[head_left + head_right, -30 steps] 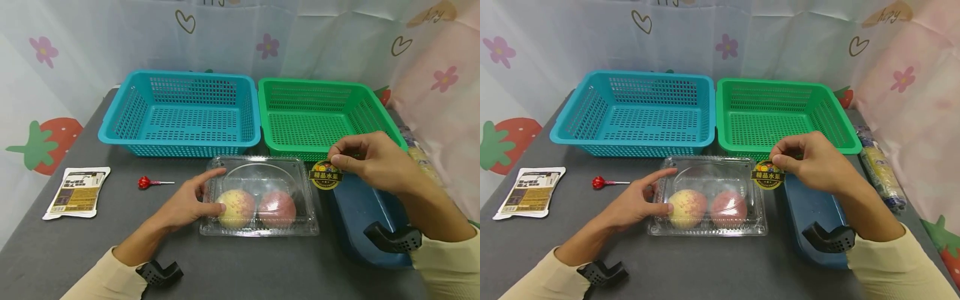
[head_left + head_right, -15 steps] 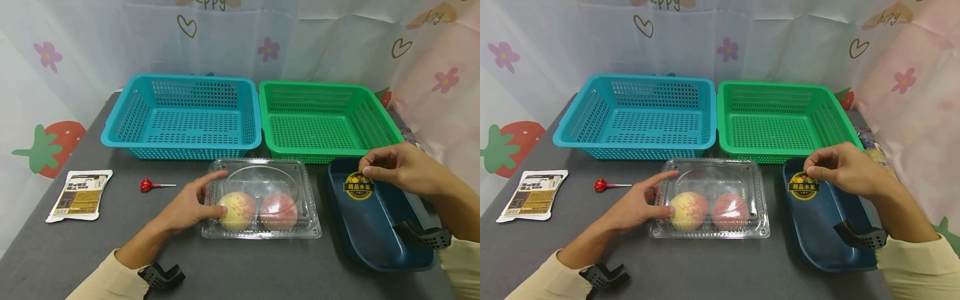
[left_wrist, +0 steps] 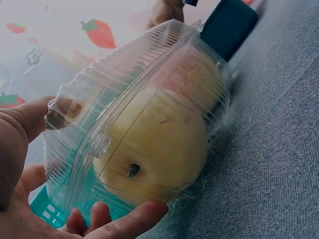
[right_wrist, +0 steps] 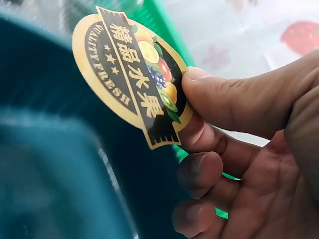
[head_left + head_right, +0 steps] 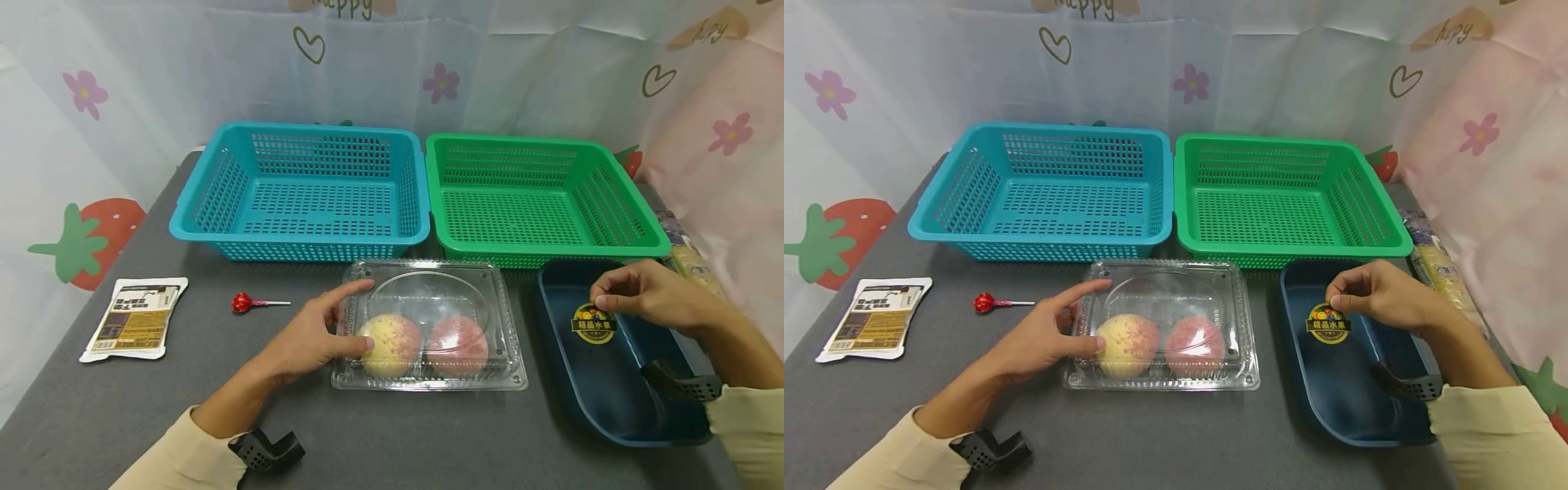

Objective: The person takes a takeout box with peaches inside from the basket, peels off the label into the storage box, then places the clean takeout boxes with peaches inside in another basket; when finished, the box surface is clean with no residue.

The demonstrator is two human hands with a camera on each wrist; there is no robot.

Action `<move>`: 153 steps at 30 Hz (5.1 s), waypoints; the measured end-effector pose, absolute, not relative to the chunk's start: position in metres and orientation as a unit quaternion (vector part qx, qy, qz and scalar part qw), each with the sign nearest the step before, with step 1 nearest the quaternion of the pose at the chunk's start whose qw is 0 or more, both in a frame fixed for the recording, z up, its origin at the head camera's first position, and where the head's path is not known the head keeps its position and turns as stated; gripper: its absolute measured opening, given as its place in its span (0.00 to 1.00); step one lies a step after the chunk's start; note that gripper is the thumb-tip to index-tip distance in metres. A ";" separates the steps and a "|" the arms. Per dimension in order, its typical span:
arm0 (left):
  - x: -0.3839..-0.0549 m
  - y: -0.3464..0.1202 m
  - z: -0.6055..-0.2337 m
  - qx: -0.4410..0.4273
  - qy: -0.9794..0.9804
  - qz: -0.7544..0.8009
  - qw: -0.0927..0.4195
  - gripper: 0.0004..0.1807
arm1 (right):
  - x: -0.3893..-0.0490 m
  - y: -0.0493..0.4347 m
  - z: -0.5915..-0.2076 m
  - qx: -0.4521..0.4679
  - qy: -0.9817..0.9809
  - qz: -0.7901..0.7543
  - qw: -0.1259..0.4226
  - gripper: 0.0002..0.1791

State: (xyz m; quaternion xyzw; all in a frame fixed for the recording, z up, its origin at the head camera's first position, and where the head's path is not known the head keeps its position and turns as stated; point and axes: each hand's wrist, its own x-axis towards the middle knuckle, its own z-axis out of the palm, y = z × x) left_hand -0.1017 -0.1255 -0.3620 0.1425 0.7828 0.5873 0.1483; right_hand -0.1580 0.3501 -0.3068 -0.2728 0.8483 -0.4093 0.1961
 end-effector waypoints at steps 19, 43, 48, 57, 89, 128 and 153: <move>-0.102 -0.126 -0.361 0.142 0.778 0.593 0.153 0.43 | -0.166 0.358 -0.352 -0.236 0.887 -0.340 0.206 0.05; -0.102 -0.125 -0.362 0.135 0.775 0.597 0.159 0.44 | -0.164 0.355 -0.357 -0.179 0.922 -0.285 0.192 0.07; -0.102 -0.124 -0.362 0.138 0.776 0.595 0.158 0.43 | -0.160 0.354 -0.350 -0.183 0.935 -0.264 0.152 0.07; -0.101 -0.125 -0.362 0.138 0.780 0.591 0.152 0.43 | -0.152 0.351 -0.310 -0.188 0.944 -0.268 0.026 0.06; -0.101 -0.125 -0.364 0.129 0.745 0.631 0.173 0.42 | -0.180 0.371 -0.287 -0.026 0.954 -0.284 -0.097 0.31; -0.077 -0.127 -0.337 0.105 0.653 0.730 0.171 0.47 | -0.211 0.403 -0.322 -0.091 0.958 -0.264 0.065 0.44; -0.101 -0.103 -0.240 0.160 0.652 0.724 0.156 0.44 | -0.215 0.401 -0.315 -0.085 0.952 -0.277 0.096 0.47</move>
